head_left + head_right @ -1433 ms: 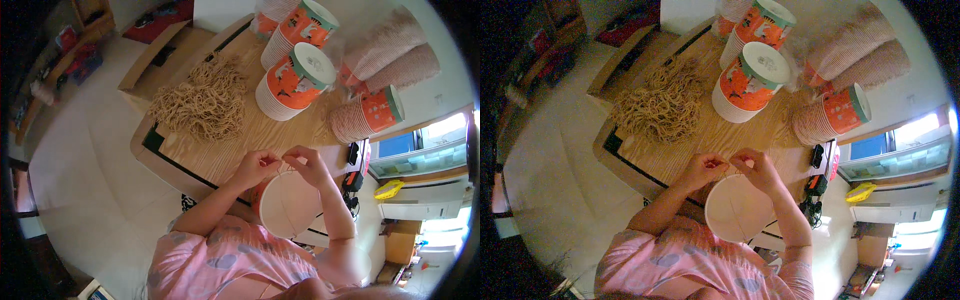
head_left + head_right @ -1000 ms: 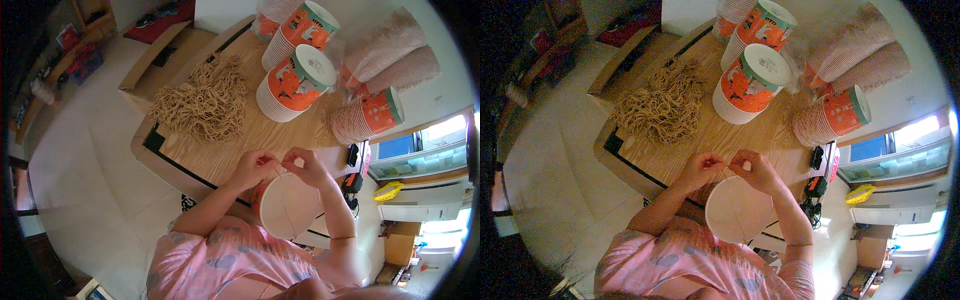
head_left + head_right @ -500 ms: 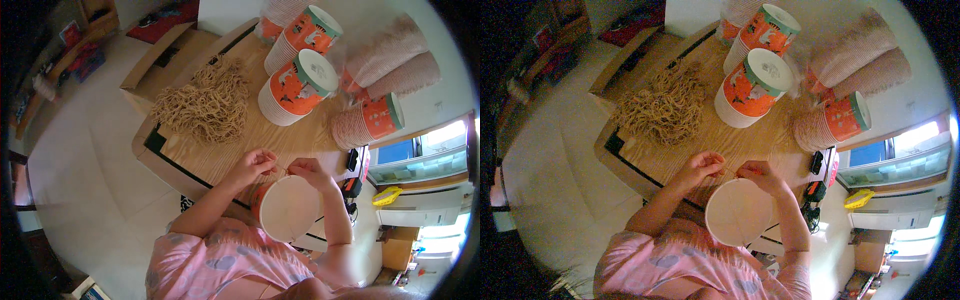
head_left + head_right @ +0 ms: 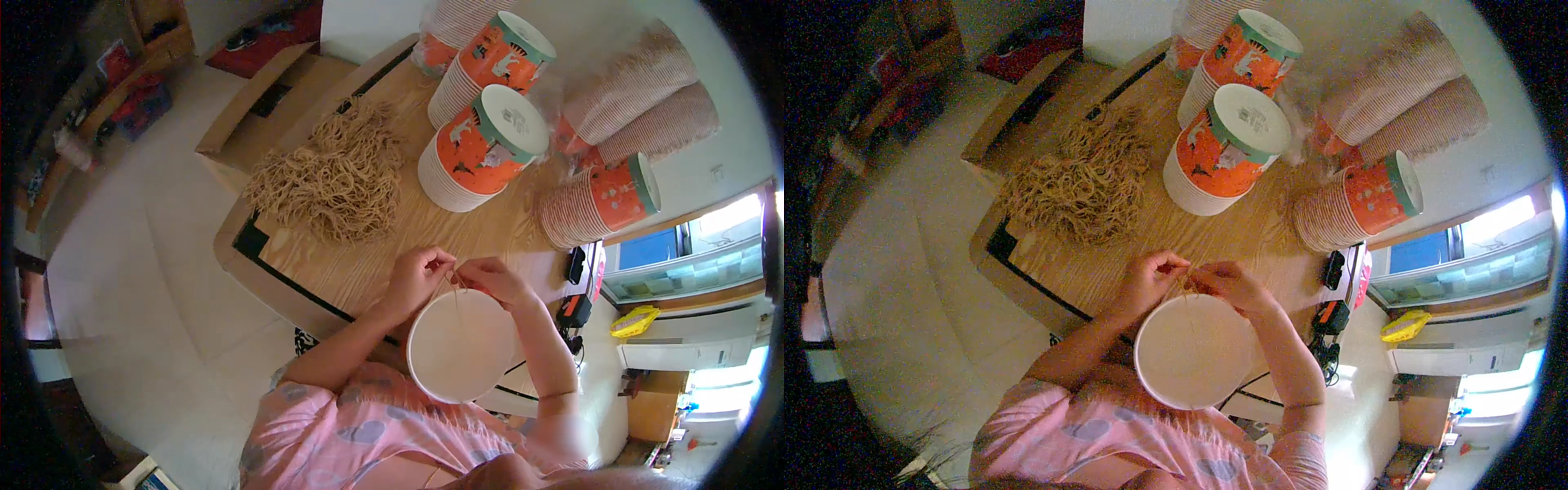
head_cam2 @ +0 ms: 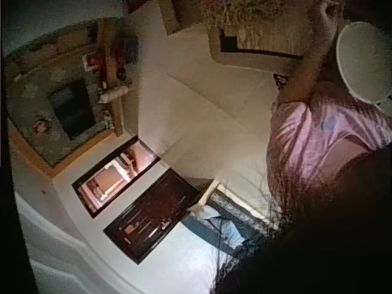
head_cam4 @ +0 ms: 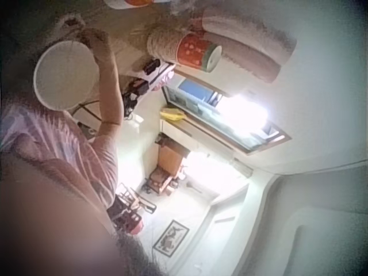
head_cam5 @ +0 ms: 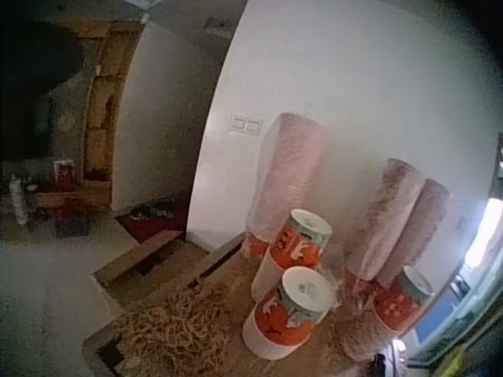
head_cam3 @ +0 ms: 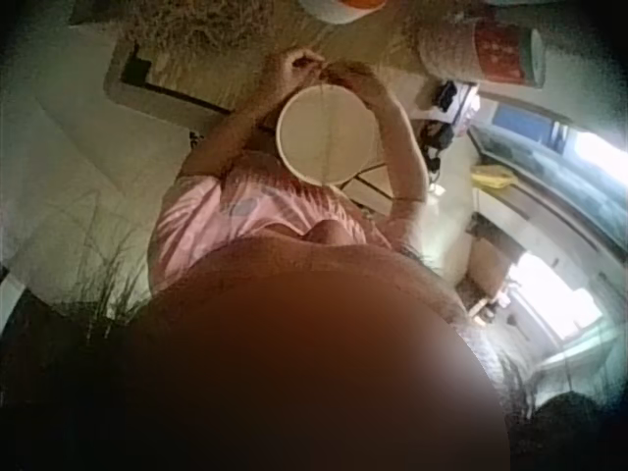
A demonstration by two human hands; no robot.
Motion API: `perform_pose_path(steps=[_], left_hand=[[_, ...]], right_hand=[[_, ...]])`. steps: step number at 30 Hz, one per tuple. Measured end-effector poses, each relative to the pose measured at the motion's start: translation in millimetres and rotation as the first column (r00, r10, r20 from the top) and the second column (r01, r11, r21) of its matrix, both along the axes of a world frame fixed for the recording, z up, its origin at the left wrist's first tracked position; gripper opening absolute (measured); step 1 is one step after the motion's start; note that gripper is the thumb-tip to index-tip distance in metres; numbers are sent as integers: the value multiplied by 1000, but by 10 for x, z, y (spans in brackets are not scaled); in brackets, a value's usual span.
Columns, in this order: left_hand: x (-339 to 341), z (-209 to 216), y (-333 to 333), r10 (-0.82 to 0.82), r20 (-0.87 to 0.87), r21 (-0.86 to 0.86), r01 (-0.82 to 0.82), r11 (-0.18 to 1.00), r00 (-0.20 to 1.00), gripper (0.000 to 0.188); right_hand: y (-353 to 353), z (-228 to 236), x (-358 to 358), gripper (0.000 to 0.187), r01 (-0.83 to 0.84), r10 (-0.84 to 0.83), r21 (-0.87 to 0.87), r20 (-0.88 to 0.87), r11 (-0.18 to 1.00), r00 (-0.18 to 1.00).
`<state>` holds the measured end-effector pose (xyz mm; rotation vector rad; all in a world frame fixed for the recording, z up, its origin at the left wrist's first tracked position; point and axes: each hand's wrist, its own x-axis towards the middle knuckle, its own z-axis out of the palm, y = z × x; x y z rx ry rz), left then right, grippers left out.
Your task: Attaching string handles to printed paper buckets for packaging.
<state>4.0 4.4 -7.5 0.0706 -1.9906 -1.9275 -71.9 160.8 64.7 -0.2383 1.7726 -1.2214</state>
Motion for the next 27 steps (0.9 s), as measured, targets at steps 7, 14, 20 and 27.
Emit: perform_pose_path(steps=[7, 14, 20, 27], left_hand=[[1, 113, 2, 24, -40, -173, -31, 984, 999, 11], [65, 140, -68, -27, -39, -87, 24, 996, 999, 14], [161, 367, -128, -47, -172, -366, -19, 931, 984, 16], [180, 356, -223, 55, -243, -457, -164, 874, 969, 17]], right_hand=[[-12, -63, -1, 20, 52, -50, -30, 79, 998, 996], [53, -9, 7, 16, 53, -52, -16, 55, 998, 997], [108, 19, 49, 13, -10, 9, 7, 65, 1000, 998], [166, 109, 45, 8, -98, 99, -9, 70, 995, 993]])
